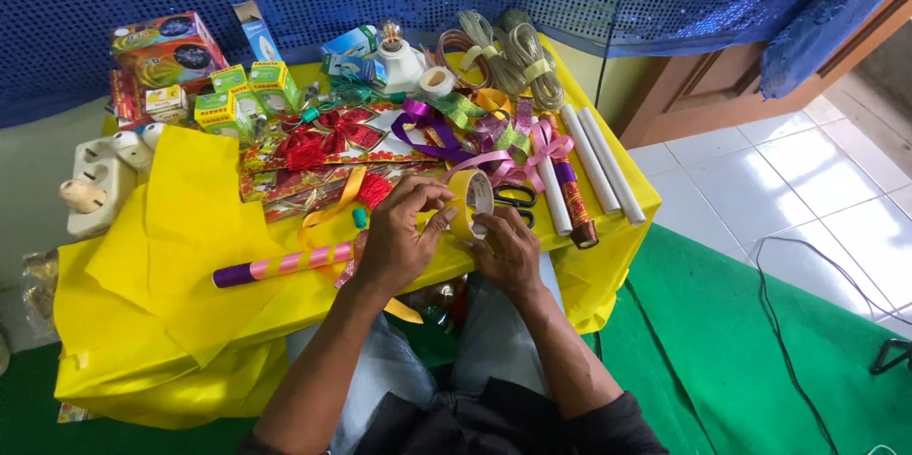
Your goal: A person is cutting colorful ribbons and using adhesive tape to assemble decorative items on a yellow-covered work surface.
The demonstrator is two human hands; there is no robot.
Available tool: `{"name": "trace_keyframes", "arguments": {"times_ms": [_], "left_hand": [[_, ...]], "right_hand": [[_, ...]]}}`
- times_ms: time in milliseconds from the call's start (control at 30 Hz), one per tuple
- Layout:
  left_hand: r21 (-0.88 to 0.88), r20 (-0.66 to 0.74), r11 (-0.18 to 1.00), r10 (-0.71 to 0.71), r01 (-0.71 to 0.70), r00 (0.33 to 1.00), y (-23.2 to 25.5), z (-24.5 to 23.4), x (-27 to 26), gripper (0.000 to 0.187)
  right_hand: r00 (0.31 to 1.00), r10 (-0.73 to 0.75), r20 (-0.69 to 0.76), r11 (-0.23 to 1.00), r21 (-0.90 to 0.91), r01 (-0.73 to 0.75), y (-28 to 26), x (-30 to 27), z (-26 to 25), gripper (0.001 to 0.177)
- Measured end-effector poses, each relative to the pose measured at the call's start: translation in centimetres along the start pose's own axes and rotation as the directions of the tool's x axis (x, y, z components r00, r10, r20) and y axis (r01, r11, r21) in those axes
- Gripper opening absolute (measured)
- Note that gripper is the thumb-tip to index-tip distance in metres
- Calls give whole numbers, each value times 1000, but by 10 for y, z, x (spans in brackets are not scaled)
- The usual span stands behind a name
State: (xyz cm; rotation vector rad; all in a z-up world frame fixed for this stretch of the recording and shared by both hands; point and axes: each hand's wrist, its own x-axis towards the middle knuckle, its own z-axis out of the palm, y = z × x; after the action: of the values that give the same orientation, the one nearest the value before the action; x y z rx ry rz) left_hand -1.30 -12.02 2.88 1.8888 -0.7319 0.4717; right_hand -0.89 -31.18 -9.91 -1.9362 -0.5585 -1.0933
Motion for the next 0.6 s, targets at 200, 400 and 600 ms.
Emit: {"name": "trace_keyframes", "arguments": {"times_ms": [200,400,600], "left_hand": [[28,-57,999,17,-16,998,3,1,0,8],[150,-191,985,112,-84,975,-3,24,-12,9],[357,-272,902,348,-242,897,-26,49,-28,8]], "right_hand": [[1000,1,8,1000,23,-1,-5,1,-2,23],[1000,20,-16,999,30,-20,12,-12,3,28],[997,-60,-45,997,38,62,4,-6,1,18]]}}
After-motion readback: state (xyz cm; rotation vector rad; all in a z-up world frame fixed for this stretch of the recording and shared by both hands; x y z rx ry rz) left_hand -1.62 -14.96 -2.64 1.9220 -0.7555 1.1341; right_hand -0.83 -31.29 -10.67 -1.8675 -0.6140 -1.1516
